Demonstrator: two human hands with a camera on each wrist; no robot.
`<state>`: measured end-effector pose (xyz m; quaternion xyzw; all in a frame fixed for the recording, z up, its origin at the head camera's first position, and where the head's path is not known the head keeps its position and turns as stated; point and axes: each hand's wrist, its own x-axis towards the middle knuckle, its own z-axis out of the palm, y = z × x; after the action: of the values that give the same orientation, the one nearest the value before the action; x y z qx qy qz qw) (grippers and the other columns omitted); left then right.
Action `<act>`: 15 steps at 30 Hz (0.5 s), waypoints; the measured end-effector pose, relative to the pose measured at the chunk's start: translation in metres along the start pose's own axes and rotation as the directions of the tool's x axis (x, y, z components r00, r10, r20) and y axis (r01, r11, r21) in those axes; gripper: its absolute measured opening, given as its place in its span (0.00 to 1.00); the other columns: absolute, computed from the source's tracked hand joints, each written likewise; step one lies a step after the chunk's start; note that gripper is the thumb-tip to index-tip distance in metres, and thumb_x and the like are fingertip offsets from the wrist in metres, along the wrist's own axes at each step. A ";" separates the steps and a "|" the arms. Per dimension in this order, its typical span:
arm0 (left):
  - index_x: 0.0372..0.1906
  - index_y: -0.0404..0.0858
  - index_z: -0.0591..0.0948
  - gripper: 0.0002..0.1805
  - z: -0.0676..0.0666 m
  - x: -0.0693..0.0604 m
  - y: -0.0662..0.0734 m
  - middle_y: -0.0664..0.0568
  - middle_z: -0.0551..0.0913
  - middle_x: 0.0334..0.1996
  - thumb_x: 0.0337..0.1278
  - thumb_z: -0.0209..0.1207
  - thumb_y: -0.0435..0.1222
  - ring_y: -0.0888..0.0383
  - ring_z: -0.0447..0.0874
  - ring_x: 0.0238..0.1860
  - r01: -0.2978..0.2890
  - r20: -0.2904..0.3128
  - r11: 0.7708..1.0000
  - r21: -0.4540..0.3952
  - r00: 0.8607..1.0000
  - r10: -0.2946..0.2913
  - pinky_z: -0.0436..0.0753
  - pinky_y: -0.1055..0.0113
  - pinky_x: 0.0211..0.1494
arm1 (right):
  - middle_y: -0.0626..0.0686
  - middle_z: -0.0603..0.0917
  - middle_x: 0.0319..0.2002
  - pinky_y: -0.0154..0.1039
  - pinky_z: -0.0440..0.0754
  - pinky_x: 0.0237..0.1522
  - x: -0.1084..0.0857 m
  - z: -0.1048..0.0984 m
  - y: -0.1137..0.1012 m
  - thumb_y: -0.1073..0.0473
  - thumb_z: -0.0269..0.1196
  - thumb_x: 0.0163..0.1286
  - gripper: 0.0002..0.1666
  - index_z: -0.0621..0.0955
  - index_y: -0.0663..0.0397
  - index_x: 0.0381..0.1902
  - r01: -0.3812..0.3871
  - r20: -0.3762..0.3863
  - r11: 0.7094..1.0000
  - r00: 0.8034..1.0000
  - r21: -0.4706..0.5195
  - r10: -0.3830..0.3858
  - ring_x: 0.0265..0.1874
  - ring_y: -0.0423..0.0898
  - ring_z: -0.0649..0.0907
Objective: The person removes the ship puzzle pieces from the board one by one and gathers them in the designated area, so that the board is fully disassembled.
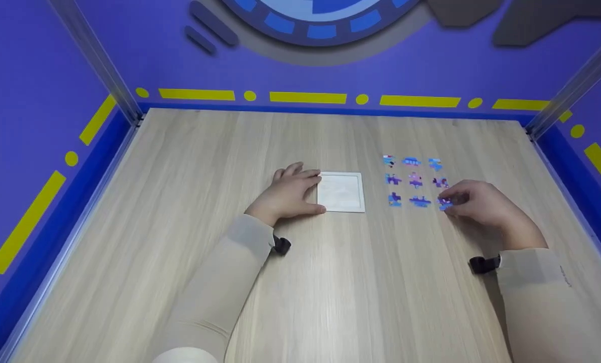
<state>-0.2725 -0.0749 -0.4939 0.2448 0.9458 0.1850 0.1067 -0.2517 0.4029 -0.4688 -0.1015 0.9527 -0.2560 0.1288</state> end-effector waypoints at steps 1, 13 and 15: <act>0.88 0.47 0.70 0.50 0.000 0.000 0.000 0.56 0.65 0.91 0.70 0.70 0.64 0.41 0.47 0.95 -0.001 -0.002 1.000 0.002 1.000 0.001 0.51 0.34 0.93 | 0.66 0.90 0.60 0.39 0.80 0.50 0.000 0.000 0.000 0.60 0.74 0.75 0.22 0.90 0.60 0.65 0.000 -0.002 1.000 1.000 -0.001 0.000 0.52 0.55 0.82; 0.89 0.46 0.70 0.51 0.000 0.000 -0.003 0.55 0.65 0.91 0.69 0.68 0.66 0.41 0.51 0.95 -0.018 -0.002 1.000 0.025 1.000 0.018 0.53 0.35 0.93 | 0.66 0.89 0.62 0.47 0.81 0.54 0.000 -0.001 0.000 0.58 0.74 0.75 0.25 0.88 0.60 0.67 -0.021 0.012 1.000 1.000 -0.010 0.022 0.54 0.58 0.82; 0.88 0.46 0.71 0.51 -0.001 -0.002 -0.005 0.55 0.64 0.91 0.69 0.69 0.66 0.41 0.51 0.95 -0.014 -0.005 1.000 0.018 1.000 0.014 0.53 0.35 0.93 | 0.67 0.87 0.65 0.50 0.82 0.56 0.001 -0.001 -0.002 0.57 0.74 0.76 0.27 0.87 0.60 0.69 -0.032 0.004 0.999 0.999 0.000 0.032 0.57 0.60 0.82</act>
<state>-0.2734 -0.0800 -0.4951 0.2519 0.9459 0.1780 0.1006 -0.2526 0.4014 -0.4672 -0.0866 0.9540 -0.2535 0.1349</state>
